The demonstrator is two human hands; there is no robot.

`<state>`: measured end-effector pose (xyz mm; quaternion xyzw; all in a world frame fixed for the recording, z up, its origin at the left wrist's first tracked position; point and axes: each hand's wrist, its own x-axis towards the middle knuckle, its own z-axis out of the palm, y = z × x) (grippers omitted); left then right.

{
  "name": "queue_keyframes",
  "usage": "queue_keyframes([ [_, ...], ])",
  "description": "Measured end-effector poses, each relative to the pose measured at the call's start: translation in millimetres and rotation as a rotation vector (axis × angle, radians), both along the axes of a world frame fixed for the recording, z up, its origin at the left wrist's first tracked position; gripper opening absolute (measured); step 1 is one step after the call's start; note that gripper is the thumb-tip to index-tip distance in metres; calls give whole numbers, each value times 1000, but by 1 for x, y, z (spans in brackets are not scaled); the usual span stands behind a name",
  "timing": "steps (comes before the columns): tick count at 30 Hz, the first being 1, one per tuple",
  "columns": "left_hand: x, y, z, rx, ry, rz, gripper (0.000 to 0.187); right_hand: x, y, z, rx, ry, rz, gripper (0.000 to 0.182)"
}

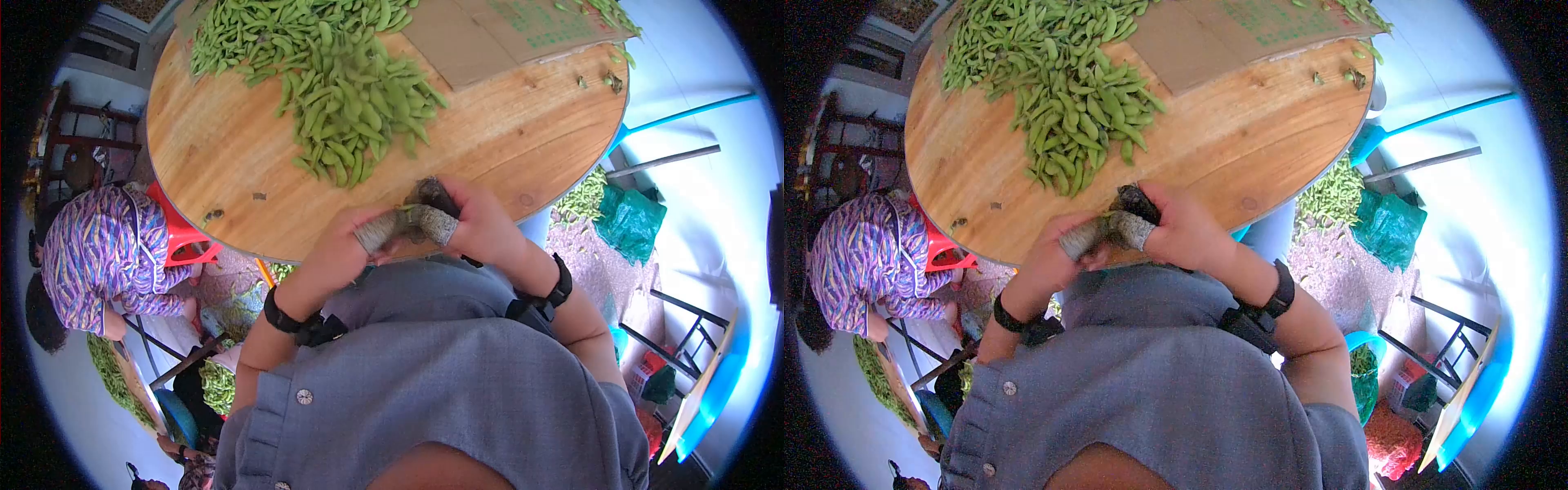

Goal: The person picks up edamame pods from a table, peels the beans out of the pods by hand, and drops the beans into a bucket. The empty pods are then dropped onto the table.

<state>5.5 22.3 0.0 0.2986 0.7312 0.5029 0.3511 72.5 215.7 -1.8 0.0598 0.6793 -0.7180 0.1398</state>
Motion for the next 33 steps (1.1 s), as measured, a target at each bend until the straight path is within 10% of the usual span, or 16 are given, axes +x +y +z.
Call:
queue_keyframes([
  [2, -4, -3, -13, 442, -1111, 174, 16, 1, 3, 3, -53, -40, 19, 21],
  [3, -4, -3, -13, 441, -1111, 171, 16, 0, 4, -5, -52, -40, 17, 21],
  [5, -4, -2, -10, 114, -624, 64, 18, -1, 4, -28, 170, 378, -31, 25],
  [9, 0, 0, -4, -53, -119, 21, 17, -1, 6, -5, 607, 369, 97, 25],
  [11, -4, -5, -15, -96, 541, -6, 17, -2, 3, 3, 1046, 349, 31, 25],
  [21, 4, -125, 7, -328, 339, 697, 40, 6, 5, -9, 825, 584, 306, 21],
  [27, 16, -147, 46, -710, 691, 307, 40, -45, -2, -6, 932, 419, -93, 17],
  [33, -1, -62, 35, -216, 638, 254, 25, -50, -12, -20, 1128, 397, -201, 24],
])
